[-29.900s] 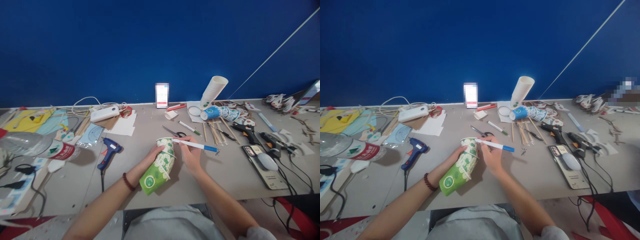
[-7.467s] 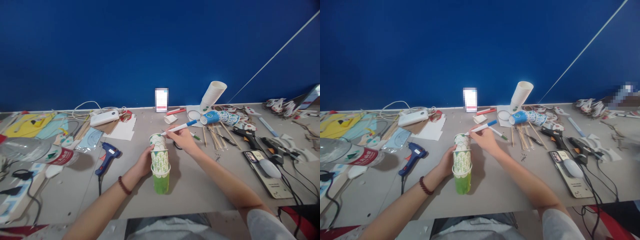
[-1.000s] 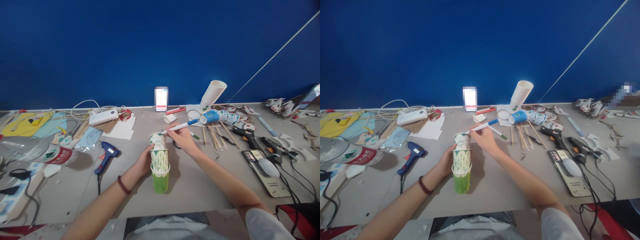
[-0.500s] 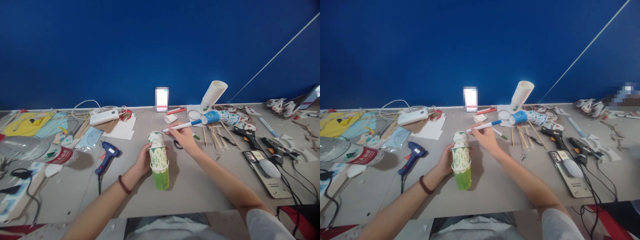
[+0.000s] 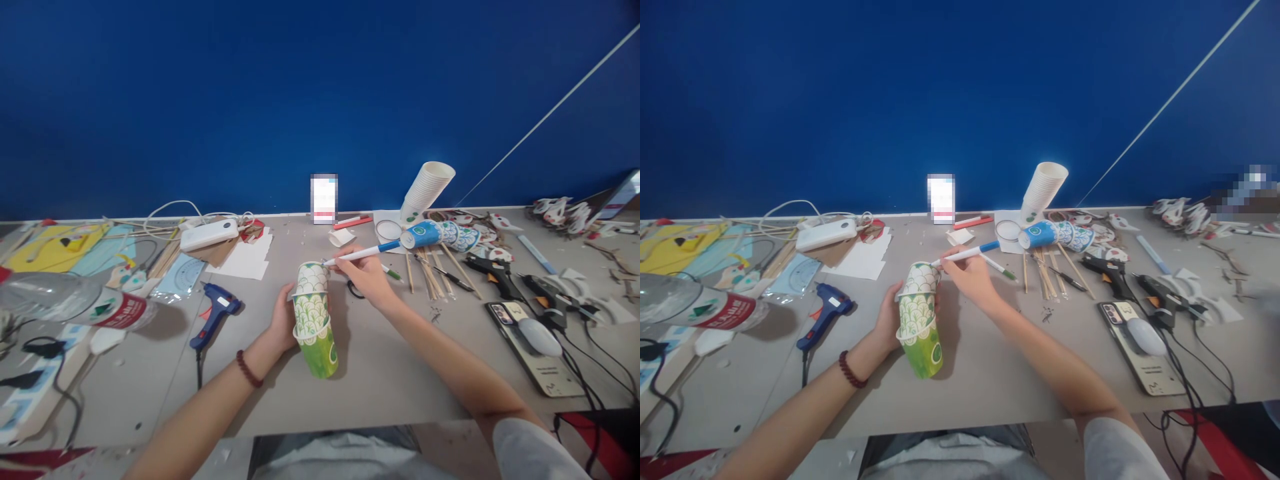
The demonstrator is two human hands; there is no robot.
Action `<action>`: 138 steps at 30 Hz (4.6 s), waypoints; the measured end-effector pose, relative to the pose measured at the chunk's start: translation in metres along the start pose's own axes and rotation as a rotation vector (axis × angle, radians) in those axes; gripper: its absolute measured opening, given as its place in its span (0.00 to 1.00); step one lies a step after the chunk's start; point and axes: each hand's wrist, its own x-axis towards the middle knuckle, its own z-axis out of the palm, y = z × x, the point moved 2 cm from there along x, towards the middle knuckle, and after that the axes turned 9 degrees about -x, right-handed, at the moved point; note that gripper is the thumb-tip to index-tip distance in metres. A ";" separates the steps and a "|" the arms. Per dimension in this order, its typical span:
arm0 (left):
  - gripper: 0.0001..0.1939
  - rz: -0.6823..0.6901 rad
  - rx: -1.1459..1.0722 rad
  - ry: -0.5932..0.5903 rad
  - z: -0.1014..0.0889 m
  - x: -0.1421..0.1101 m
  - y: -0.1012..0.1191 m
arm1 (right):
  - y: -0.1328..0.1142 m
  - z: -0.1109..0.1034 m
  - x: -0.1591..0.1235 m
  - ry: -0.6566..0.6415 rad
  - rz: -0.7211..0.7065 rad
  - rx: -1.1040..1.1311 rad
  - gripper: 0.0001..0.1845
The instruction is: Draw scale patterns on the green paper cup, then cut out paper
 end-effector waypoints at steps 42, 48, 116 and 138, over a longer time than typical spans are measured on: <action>0.17 0.052 0.010 0.093 -0.001 0.003 -0.005 | -0.010 0.000 -0.007 0.016 -0.102 -0.215 0.06; 0.17 0.023 0.008 0.056 -0.003 0.004 -0.005 | -0.011 0.000 -0.007 0.033 -0.117 -0.236 0.05; 0.17 0.055 0.091 0.098 0.001 0.001 -0.005 | -0.010 0.000 -0.008 0.042 -0.131 -0.191 0.04; 0.19 0.051 0.079 0.116 0.002 0.001 -0.004 | -0.007 -0.001 -0.007 0.061 -0.115 -0.192 0.04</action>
